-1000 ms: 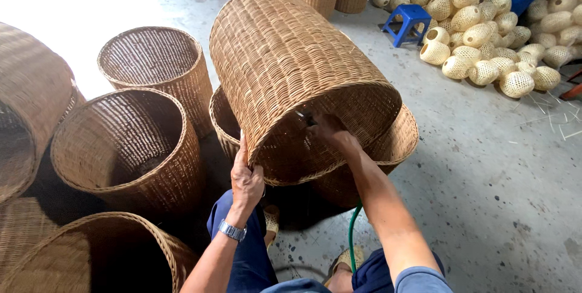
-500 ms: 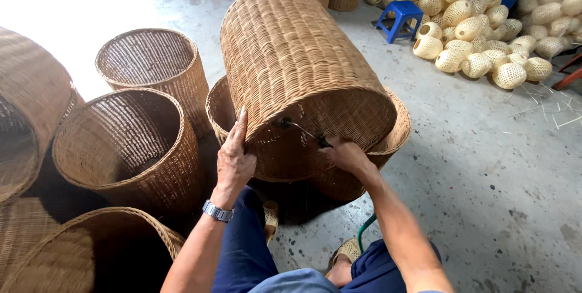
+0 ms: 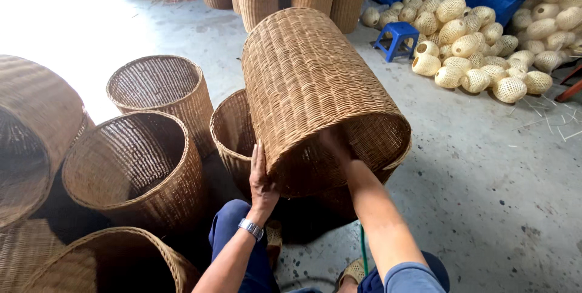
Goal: The person uses a blowtorch to singe the interior and exterior surfaces of several woven baskets, rotating each basket by hand to ensure complete coverage.
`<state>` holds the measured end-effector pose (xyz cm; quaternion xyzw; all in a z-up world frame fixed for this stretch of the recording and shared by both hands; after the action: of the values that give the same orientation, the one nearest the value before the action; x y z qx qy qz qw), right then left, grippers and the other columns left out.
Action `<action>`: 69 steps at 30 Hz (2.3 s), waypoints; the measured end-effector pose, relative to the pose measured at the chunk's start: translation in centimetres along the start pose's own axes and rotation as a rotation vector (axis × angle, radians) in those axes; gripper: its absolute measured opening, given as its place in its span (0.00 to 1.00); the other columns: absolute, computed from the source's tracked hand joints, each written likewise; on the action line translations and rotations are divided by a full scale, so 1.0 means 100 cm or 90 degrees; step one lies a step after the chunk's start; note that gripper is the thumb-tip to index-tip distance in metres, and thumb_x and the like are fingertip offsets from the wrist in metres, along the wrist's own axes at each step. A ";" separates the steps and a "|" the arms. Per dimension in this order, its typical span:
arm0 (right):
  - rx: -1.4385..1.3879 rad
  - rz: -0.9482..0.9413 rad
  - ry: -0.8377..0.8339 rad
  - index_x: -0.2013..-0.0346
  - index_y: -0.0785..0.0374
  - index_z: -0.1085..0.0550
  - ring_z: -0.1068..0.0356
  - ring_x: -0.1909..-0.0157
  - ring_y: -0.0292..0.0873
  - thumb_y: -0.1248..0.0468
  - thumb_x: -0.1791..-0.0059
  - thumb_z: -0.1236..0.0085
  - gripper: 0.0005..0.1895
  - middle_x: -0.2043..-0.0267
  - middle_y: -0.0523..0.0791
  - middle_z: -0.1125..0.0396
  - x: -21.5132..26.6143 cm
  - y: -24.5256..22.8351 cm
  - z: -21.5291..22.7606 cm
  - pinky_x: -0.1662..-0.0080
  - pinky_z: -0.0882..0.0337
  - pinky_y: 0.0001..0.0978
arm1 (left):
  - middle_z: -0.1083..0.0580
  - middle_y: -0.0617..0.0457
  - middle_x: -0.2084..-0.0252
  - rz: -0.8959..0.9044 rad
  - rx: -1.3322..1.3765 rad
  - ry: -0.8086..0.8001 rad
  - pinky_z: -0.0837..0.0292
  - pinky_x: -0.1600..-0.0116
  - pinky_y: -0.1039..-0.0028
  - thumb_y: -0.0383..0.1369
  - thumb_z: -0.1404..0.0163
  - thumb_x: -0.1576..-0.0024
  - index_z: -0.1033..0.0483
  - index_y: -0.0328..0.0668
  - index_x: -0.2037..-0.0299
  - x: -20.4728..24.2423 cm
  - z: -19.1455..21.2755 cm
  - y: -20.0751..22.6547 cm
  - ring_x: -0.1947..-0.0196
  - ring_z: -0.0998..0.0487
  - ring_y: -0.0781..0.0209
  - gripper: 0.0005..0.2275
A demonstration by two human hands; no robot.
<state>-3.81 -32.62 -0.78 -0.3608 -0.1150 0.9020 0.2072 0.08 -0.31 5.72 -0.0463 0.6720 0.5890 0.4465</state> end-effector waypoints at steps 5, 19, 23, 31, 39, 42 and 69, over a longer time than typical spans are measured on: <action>0.079 -0.210 -0.354 0.58 0.73 0.25 0.28 0.63 0.54 0.55 0.47 0.40 0.19 0.66 0.55 0.29 0.003 0.001 0.012 0.57 0.29 0.50 | 0.39 0.41 0.25 -0.020 0.044 0.119 0.49 0.24 0.69 0.10 0.59 0.52 0.39 0.37 0.27 -0.007 0.013 -0.019 0.23 0.41 0.50 0.37; 0.033 -0.190 -0.232 0.66 0.73 0.28 0.31 0.74 0.52 0.61 0.46 0.45 0.14 0.73 0.56 0.31 0.059 -0.020 0.042 0.69 0.32 0.49 | 0.38 0.40 0.26 -0.042 -0.074 0.054 0.35 0.28 0.69 0.10 0.55 0.51 0.37 0.36 0.29 -0.013 0.042 0.041 0.26 0.36 0.50 0.35; 0.010 -0.174 -0.245 0.66 0.72 0.27 0.27 0.67 0.59 0.64 0.47 0.46 0.11 0.70 0.61 0.30 0.076 -0.030 0.058 0.61 0.29 0.52 | 0.38 0.39 0.26 -0.049 -0.063 0.038 0.40 0.25 0.64 0.10 0.52 0.50 0.38 0.34 0.29 -0.007 0.037 0.038 0.24 0.40 0.48 0.34; 0.061 -0.211 -0.305 0.60 0.72 0.26 0.27 0.57 0.65 0.58 0.49 0.43 0.16 0.61 0.63 0.29 0.097 -0.034 0.067 0.55 0.29 0.56 | 0.41 0.39 0.25 -0.062 -0.164 0.002 0.40 0.26 0.63 0.12 0.50 0.50 0.40 0.36 0.28 0.002 0.030 0.036 0.25 0.41 0.44 0.35; -0.011 -0.191 -0.291 0.61 0.70 0.26 0.30 0.54 0.68 0.57 0.51 0.40 0.16 0.61 0.63 0.29 0.135 -0.063 0.109 0.54 0.31 0.57 | 0.43 0.38 0.24 -0.039 -0.153 -0.034 0.32 0.30 0.64 0.10 0.54 0.51 0.41 0.40 0.26 0.013 0.025 0.027 0.26 0.38 0.42 0.38; 0.037 -0.184 -0.167 0.60 0.72 0.28 0.30 0.56 0.69 0.60 0.50 0.40 0.15 0.63 0.65 0.30 0.152 -0.079 0.126 0.56 0.31 0.58 | 0.43 0.39 0.24 -0.087 -0.169 0.003 0.34 0.29 0.63 0.12 0.52 0.52 0.46 0.38 0.25 0.017 0.024 0.025 0.25 0.39 0.39 0.39; 0.048 -0.289 -0.205 0.46 0.63 0.27 0.29 0.60 0.67 0.55 0.50 0.42 0.21 0.68 0.63 0.30 0.266 -0.148 0.224 0.60 0.32 0.58 | 0.45 0.39 0.21 -0.047 -0.093 -0.037 0.49 0.21 0.64 0.12 0.55 0.50 0.53 0.37 0.22 0.056 0.004 -0.013 0.21 0.46 0.46 0.40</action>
<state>-32.53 -8.64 4.41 -0.1700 -0.1903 0.8819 0.3964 -2.30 2.29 1.12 -0.0866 0.6116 0.6208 0.4829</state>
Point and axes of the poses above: each hand's wrist, its own x-axis away from the middle knuckle, its own z-axis out of the back of the hand, y = z × x, the point moved 2 cm from there along -x, towards the middle knuckle
